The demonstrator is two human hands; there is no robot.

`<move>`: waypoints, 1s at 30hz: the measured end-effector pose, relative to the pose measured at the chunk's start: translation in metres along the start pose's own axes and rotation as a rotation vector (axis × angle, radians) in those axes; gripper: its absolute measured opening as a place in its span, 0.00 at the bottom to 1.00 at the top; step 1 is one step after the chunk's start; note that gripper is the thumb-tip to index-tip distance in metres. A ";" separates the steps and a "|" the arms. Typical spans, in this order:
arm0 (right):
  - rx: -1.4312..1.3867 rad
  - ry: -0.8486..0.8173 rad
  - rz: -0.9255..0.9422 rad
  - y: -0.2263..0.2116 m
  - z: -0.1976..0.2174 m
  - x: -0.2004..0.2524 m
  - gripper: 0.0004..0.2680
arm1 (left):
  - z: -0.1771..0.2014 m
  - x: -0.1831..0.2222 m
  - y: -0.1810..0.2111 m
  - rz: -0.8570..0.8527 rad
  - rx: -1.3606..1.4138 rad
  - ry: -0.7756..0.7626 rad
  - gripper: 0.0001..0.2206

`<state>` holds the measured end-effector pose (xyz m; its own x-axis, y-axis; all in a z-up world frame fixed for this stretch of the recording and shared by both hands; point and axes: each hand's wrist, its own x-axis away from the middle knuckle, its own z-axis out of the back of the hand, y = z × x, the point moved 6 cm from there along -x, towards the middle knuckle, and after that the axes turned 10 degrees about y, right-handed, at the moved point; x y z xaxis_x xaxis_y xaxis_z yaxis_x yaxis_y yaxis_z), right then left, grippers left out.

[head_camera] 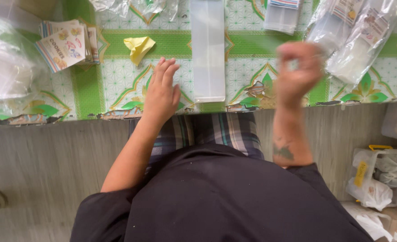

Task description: The person applies stickers to a series of clear plastic tubes by hand, handling the stickers one at a time from a stack and smoothing them onto the surface of each tube.

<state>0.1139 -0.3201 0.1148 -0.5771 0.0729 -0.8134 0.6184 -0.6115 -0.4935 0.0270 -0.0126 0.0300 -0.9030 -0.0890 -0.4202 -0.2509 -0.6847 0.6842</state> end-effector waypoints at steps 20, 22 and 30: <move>0.298 -0.333 0.223 0.138 -0.045 0.001 0.21 | 0.037 -0.013 -0.105 0.125 -0.367 0.045 0.28; 0.233 -0.269 0.152 0.110 -0.042 0.003 0.26 | 0.035 -0.014 -0.108 0.133 -0.430 0.107 0.27; 0.111 -0.211 -0.030 0.029 -0.030 0.031 0.31 | 0.033 -0.030 -0.077 -0.180 -0.360 0.287 0.25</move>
<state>0.1303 -0.3120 0.0657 -0.7004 -0.0664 -0.7107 0.5434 -0.6952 -0.4706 0.0619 0.0669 0.0095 -0.7115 -0.1075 -0.6944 -0.2120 -0.9093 0.3580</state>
